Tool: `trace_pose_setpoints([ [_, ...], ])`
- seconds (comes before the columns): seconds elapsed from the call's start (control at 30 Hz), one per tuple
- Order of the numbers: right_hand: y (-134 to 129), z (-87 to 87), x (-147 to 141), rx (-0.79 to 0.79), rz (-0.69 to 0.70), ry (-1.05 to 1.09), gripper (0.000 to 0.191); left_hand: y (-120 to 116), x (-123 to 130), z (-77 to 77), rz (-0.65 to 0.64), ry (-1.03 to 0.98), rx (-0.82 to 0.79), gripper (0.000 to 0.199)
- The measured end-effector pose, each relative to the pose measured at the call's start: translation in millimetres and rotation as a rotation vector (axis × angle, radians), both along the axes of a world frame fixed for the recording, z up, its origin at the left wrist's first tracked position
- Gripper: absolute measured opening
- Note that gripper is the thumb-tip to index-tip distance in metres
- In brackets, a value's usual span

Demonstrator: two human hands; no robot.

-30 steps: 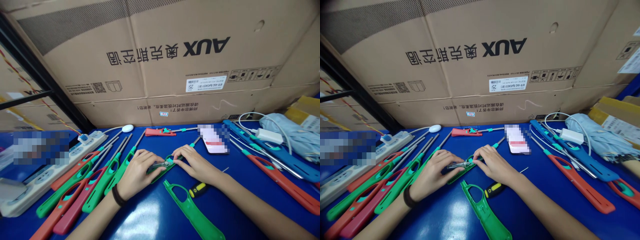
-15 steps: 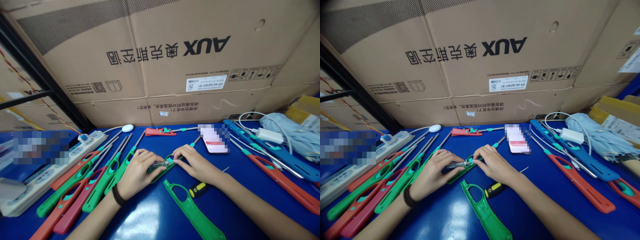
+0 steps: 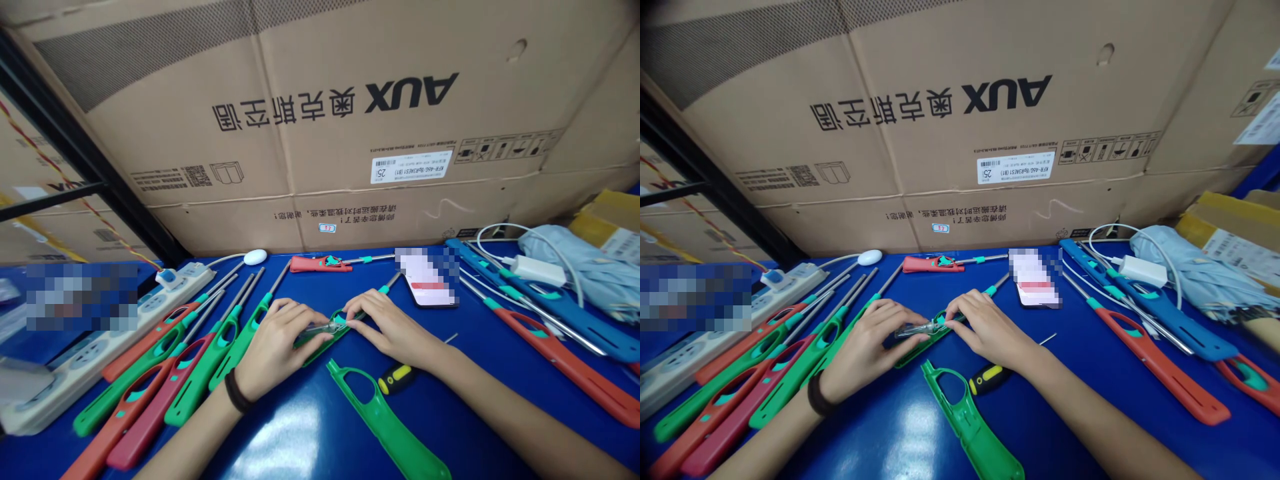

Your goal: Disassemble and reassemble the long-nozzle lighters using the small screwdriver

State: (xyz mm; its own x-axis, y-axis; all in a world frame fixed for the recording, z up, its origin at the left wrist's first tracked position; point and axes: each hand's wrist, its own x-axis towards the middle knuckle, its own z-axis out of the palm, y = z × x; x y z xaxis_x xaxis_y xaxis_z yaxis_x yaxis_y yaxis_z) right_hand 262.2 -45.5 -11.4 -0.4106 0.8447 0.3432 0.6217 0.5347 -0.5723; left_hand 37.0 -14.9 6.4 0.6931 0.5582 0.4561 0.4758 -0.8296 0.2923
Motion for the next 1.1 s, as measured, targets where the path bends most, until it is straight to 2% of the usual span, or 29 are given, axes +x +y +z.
trace_pose_setpoints([
  [0.13,-0.8,2.5,-0.5,-0.002,0.010,-0.044,0.012,0.1,-0.2,-0.1,-0.002,0.001,0.003,0.011],
  [1.1,-0.7,3.4,-2.1,0.050,0.034,-0.058,0.007,-2.7,5.1,-5.9,-0.041,-0.033,-0.012,0.010],
])
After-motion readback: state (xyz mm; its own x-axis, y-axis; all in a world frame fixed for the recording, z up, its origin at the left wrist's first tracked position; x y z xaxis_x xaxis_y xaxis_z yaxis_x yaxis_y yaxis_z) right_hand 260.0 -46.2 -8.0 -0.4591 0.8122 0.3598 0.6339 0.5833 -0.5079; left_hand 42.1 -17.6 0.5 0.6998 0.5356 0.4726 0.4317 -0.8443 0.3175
